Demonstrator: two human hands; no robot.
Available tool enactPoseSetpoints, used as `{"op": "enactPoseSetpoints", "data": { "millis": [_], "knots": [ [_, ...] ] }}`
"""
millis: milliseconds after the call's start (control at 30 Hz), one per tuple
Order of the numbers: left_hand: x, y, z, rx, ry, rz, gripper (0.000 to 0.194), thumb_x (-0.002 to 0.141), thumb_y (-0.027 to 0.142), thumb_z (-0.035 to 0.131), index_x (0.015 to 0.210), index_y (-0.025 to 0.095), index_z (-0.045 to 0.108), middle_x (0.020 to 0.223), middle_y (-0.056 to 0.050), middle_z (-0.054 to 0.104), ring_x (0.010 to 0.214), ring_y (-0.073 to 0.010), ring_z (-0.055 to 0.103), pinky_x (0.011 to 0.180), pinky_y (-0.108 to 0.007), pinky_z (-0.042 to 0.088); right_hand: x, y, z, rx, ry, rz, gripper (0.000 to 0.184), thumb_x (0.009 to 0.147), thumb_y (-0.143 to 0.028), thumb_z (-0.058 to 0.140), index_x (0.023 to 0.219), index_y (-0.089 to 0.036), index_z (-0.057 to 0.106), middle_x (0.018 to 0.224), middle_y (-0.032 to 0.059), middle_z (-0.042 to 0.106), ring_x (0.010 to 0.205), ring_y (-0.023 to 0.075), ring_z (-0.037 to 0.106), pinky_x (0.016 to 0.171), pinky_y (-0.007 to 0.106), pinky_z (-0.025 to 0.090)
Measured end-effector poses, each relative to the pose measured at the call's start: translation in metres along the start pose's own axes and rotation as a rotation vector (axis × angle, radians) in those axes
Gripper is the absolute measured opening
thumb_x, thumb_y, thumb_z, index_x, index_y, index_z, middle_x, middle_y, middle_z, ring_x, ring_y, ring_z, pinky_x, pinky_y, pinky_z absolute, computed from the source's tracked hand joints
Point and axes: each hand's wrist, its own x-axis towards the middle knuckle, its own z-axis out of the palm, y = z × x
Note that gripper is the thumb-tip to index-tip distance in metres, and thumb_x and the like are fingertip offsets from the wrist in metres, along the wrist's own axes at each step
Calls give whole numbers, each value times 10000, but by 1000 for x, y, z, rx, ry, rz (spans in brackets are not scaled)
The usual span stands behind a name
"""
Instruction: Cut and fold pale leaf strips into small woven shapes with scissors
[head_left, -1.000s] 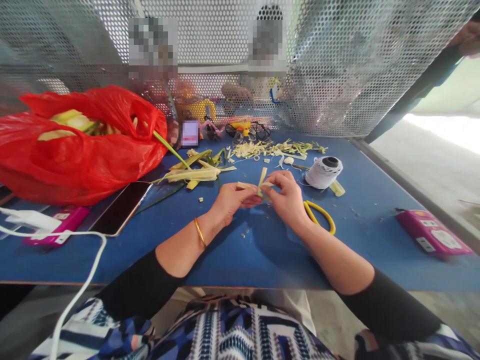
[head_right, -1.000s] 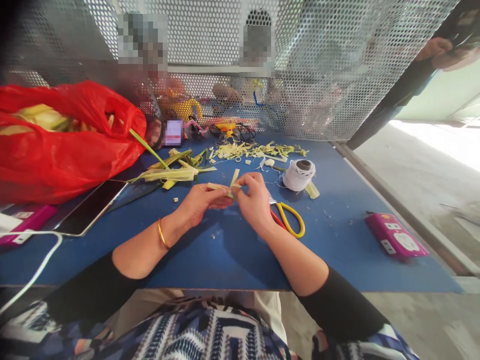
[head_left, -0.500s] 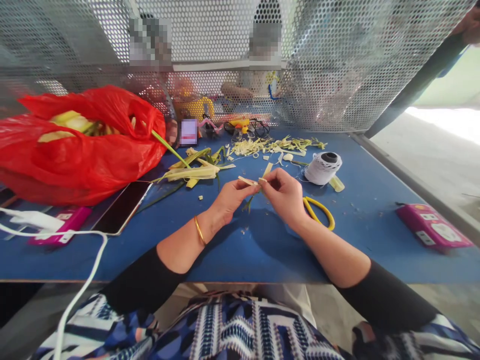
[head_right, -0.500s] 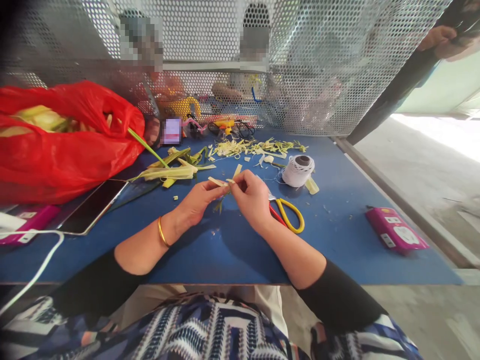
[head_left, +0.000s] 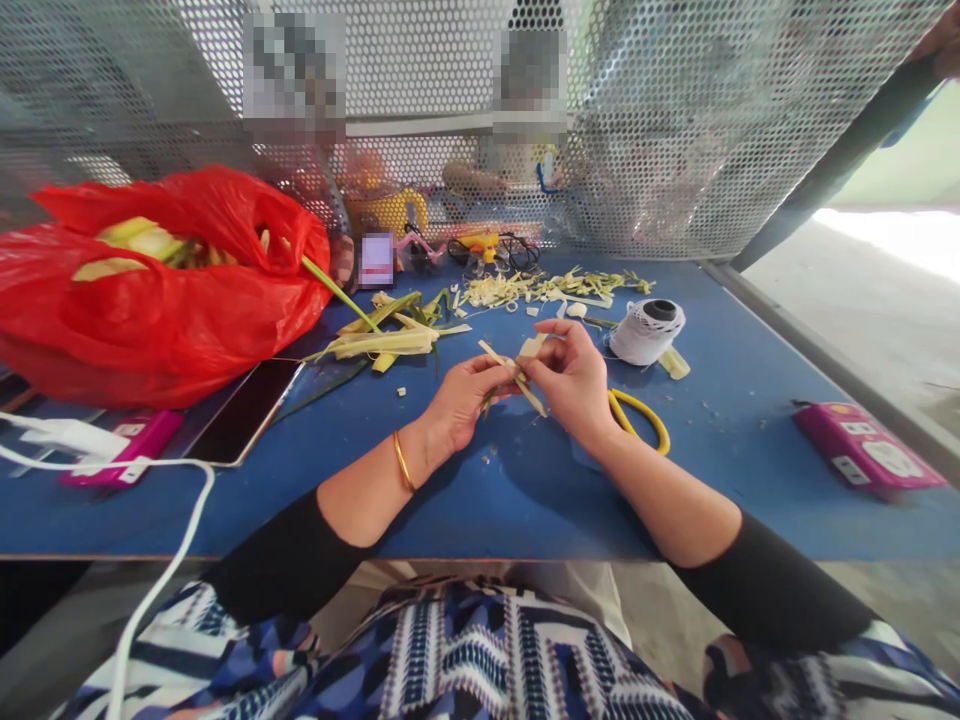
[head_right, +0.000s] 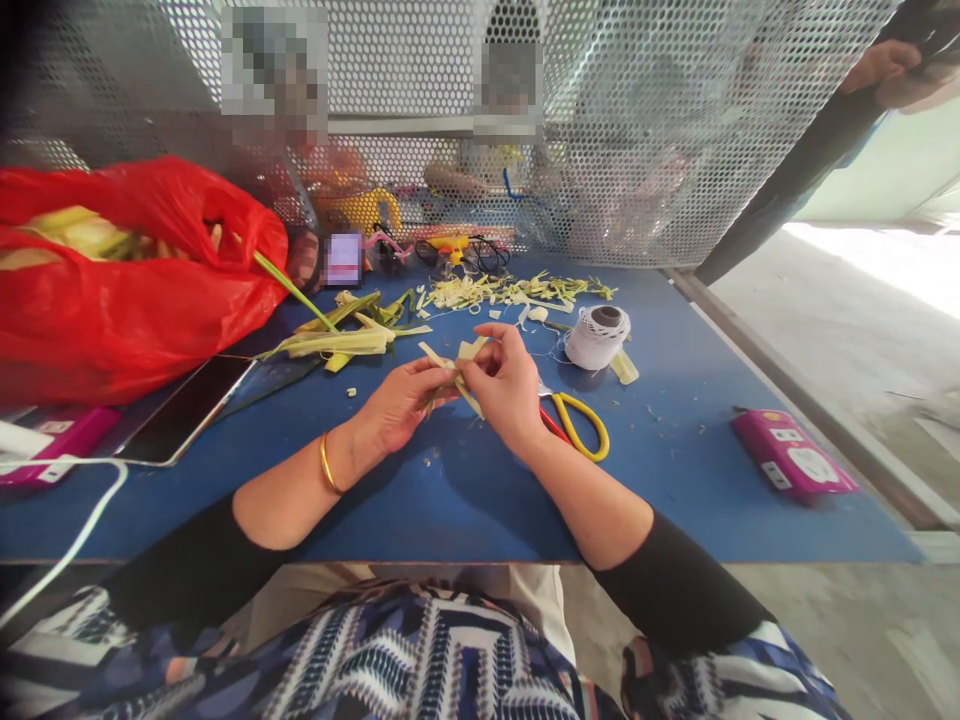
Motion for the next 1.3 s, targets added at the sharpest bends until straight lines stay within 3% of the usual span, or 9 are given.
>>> {"op": "enactPoseSetpoints", "data": {
  "millis": [267,567,733,1067,1300],
  "knots": [
    [-2,0,2,-15,20,20,290,526,279,840,726,191,649,756,10,690,817,-163,656,894,-340,442,1,5,1,74,7,65,366,660,-252,640,993,-232,490,588,-95,555,541,120,548,594,295,457],
    [0,4,1,-15,-18,-14,293,511,257,848,704,180,640,730,22,671,770,-135,630,874,-313,456,3,11,2,99,26,97,437,651,-246,662,1055,-213,498,580,-105,515,563,128,549,606,300,447],
    [2,3,0,-15,18,-30,286,518,245,854,679,183,627,679,32,647,707,-127,621,866,-313,465,3,9,2,116,35,99,428,632,-244,674,1027,-224,511,584,-107,521,547,109,505,594,292,439],
    [2,7,-5,46,-14,-133,214,585,272,843,689,149,701,741,-35,700,745,-148,641,874,-320,475,4,5,0,115,-11,101,377,621,-264,691,969,-225,552,575,-106,522,533,100,493,584,285,433],
    [5,3,-4,103,76,-27,219,545,263,851,645,150,693,734,-50,710,785,-185,666,868,-341,484,8,2,-4,148,-83,187,330,617,-311,718,908,-208,603,604,-76,570,576,111,536,605,284,449]
  ]
}}
